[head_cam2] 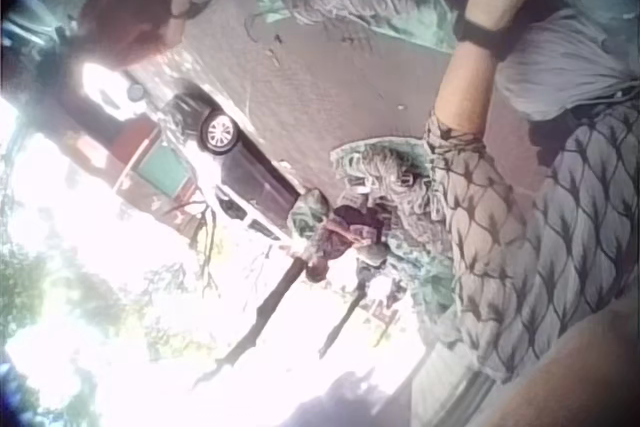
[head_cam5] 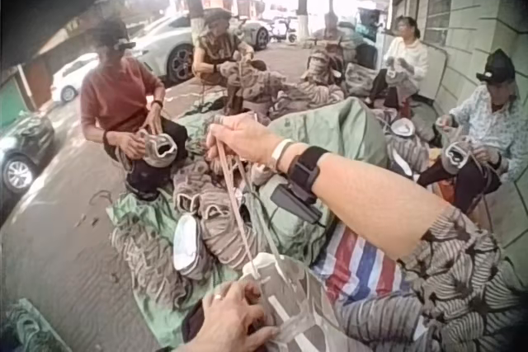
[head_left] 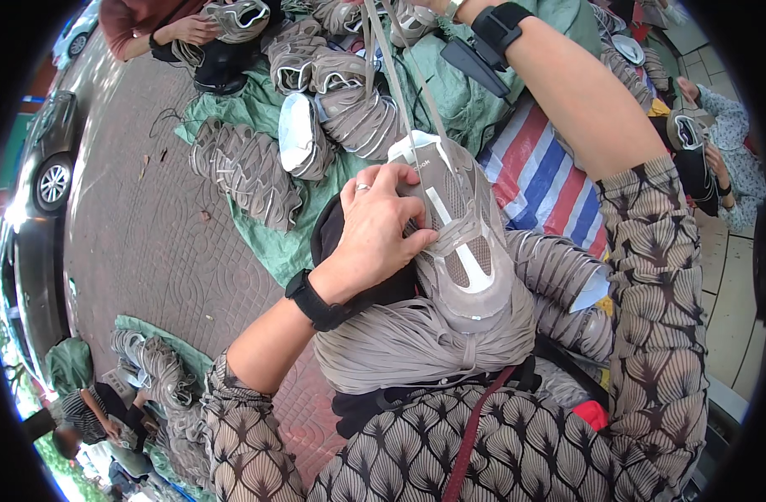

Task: The person sits on a sidewalk and laces a beige Reebok sneaker. They thread the laces through the eyelets, pull them tight, and tie a knot. The person repeats this process on multiple shoes, handling them one at a time.

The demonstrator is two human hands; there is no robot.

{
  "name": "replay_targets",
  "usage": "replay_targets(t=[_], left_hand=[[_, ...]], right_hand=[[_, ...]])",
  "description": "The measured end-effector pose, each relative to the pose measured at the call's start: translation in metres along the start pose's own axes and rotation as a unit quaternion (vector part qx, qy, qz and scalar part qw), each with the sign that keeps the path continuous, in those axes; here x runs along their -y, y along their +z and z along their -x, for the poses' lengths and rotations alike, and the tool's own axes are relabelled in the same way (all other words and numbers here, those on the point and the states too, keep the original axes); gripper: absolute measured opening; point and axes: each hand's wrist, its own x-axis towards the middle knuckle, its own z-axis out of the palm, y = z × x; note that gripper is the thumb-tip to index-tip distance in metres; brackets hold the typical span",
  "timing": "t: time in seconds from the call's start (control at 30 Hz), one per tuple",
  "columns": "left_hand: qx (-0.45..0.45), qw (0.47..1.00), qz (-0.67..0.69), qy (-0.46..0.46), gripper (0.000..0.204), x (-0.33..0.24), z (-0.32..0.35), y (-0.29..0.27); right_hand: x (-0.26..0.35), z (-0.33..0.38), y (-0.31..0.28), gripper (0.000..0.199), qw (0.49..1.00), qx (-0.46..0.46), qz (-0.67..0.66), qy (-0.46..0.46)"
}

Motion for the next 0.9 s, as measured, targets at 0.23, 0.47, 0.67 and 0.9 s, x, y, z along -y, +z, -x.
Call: replay_targets(t=[0.23, 0.47, 0.67, 0.9], left_hand=[[-0.012, 0.999, 0.016, -0.037, 0.028, -0.003, 0.003, 0.013], [0.046, 0.997, -0.044, 0.039, 0.029, 0.01, 0.001, -0.001], [-0.071, 0.989, 0.121, 0.042, 0.026, 0.028, -0.023, 0.001], [-0.015, 0.796, 0.598, -0.094, 0.038, 0.027, -0.065, -0.009]], right_hand=[[0.015, 0.009, 0.006, 0.03, 0.999, -0.007, 0.042, -0.002], [0.008, 0.018, -0.021, 0.031, 0.999, -0.029, 0.044, -0.001], [0.037, -0.002, 0.01, 0.037, 1.0, -0.001, 0.009, 0.009], [0.082, -0.006, 0.061, 0.033, 0.878, 0.168, 0.384, 0.23]])
